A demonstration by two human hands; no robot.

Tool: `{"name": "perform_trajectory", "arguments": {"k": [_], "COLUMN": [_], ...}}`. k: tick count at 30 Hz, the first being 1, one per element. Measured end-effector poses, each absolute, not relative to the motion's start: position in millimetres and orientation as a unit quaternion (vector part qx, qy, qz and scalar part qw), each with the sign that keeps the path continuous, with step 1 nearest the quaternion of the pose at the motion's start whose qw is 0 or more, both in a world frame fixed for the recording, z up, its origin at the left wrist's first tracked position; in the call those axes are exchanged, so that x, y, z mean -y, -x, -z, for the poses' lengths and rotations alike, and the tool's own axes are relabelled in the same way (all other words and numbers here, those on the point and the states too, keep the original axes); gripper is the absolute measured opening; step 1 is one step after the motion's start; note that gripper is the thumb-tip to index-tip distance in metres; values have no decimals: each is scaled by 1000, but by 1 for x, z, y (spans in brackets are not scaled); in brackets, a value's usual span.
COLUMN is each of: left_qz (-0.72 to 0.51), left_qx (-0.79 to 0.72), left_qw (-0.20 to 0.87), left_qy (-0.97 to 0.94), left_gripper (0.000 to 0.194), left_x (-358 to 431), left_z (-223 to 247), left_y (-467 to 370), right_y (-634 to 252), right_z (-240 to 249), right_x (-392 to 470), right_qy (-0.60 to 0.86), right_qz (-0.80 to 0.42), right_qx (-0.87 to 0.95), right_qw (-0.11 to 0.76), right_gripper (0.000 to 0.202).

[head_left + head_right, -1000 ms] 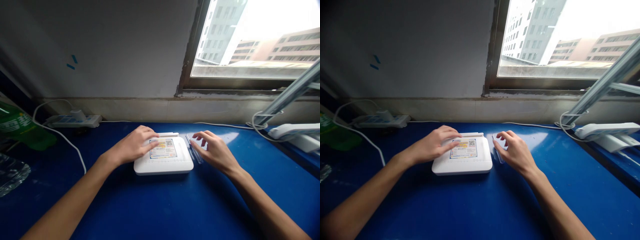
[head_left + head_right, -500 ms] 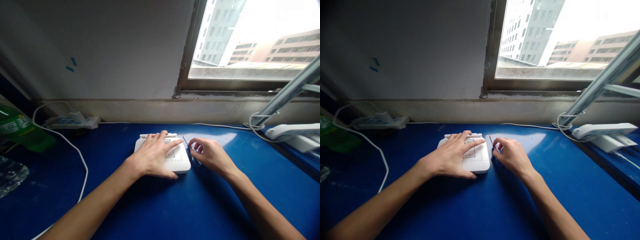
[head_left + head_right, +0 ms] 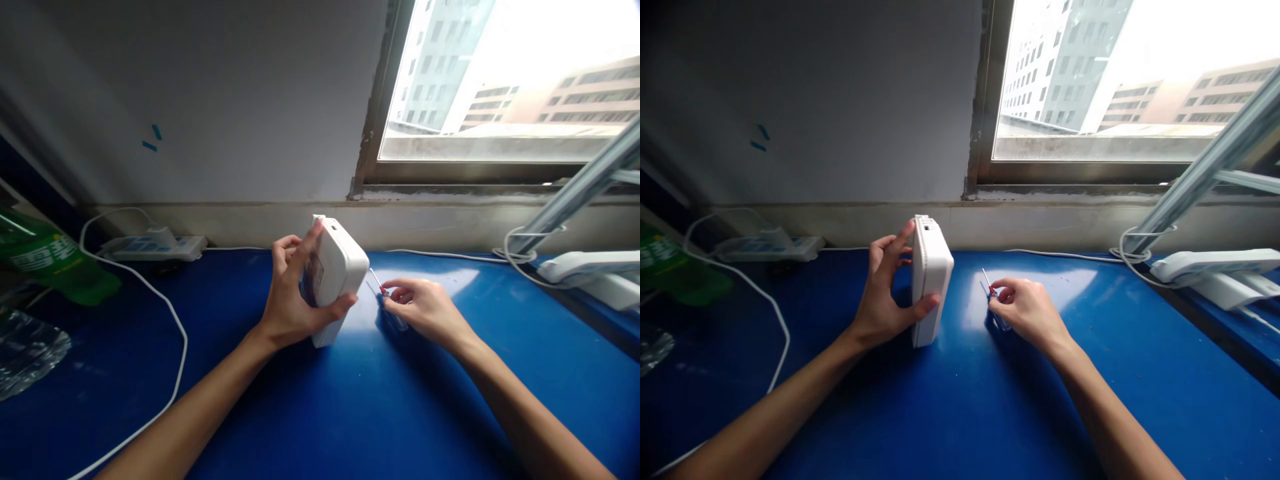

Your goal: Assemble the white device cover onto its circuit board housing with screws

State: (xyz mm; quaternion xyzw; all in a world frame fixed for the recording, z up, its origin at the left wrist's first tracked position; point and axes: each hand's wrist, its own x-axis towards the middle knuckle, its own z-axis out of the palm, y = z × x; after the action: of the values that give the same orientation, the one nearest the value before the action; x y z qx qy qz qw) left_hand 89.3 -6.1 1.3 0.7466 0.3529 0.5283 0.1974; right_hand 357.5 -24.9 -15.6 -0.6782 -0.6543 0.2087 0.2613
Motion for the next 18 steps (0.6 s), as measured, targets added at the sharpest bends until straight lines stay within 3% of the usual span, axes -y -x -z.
{"name": "perform_trajectory", "arguments": {"k": [4,8,12,18], "left_qz": [-558,-527,-535,-523], "left_qx": [-357,-341,-314,-362], "left_qw": [296,295,300,493], "left_qy": [-688,-720,-725,-593], "left_gripper": [130,137,126,108], "left_x": [9,13,15,21], "left_z": [5,7,9,12], "left_y": [-70,-37,-15,-18], "right_y": [-359,-359,-359,-368], "right_z": [20,22,23,27], "right_x": [23,23,22,15], "right_qy": [674,673,677,694], "right_qz": [-210,-212,-215,-244], "right_qx": [655,654,645,595], "right_qw": [269,274,280,325], "right_gripper": [33,34,35,43]}}
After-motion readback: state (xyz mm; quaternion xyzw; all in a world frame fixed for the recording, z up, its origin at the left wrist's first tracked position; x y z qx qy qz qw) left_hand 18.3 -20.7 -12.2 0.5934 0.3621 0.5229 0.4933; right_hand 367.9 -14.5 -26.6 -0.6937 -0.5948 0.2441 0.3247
